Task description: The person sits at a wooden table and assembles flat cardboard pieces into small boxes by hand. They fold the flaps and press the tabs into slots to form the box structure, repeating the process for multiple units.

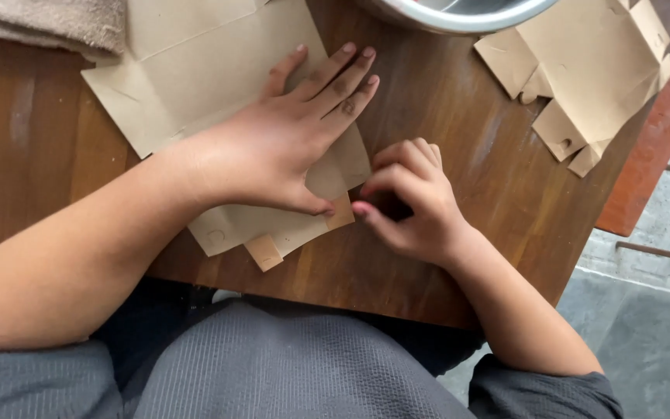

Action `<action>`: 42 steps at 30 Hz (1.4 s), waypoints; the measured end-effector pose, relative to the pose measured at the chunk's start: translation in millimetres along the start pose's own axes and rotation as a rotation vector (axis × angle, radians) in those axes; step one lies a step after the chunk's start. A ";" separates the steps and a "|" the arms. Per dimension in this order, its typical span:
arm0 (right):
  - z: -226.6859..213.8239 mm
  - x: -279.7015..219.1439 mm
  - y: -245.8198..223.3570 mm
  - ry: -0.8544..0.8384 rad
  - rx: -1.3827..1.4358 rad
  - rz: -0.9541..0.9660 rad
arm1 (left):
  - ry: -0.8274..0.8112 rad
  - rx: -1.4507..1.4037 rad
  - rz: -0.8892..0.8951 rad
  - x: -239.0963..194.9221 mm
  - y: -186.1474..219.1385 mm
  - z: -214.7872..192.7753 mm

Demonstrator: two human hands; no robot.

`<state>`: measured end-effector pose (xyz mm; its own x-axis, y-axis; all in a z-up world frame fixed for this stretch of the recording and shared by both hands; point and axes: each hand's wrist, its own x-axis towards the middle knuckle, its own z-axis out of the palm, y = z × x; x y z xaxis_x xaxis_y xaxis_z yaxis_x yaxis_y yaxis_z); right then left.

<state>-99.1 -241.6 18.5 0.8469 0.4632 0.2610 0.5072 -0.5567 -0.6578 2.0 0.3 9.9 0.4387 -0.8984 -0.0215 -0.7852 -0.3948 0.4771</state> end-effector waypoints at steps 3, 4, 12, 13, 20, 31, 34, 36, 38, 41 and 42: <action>3.7 -15.3 -2.2 0.118 -0.212 -0.206 | 0.018 0.039 0.005 -1.0 -3.2 4.4; 3.1 -16.4 -5.6 0.114 -0.212 -0.206 | 0.019 0.036 0.004 -2.0 -2.2 4.8; 9.0 -20.9 4.3 0.055 -0.432 -0.379 | 0.028 0.032 0.010 -1.5 -3.0 5.7; 8.0 -19.5 4.2 0.053 -0.430 -0.378 | 0.027 0.031 0.008 -1.8 -3.4 5.6; 4.6 -17.5 2.3 0.053 -0.429 -0.342 | 0.041 0.019 0.009 -0.9 -4.6 9.1; 5.4 -20.8 0.0 0.064 -0.445 -0.365 | 0.042 0.016 0.013 -1.7 -3.7 6.5; 7.0 -21.0 -0.8 0.022 -0.457 -0.302 | 0.030 0.014 0.006 -2.6 -2.7 6.5; 8.0 -18.2 -1.6 0.021 -0.449 -0.248 | 0.059 0.020 0.016 -2.0 -2.5 5.5; 9.8 -18.4 -0.6 0.020 -0.459 -0.242 | 0.056 0.017 0.016 -1.9 -3.1 5.8; 7.6 -21.3 -0.7 0.048 -0.458 -0.277 | 0.054 0.026 0.018 -1.5 -3.2 6.9; 6.5 -22.3 -1.0 0.075 -0.447 -0.322 | 0.057 0.038 0.017 -1.5 -3.6 7.3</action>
<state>-119.6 -246.9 8.8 0.6385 0.6172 0.4598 0.7470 -0.6408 -0.1771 1.0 1.7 1.8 0.4489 -0.8928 0.0368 -0.8081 -0.3880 0.4432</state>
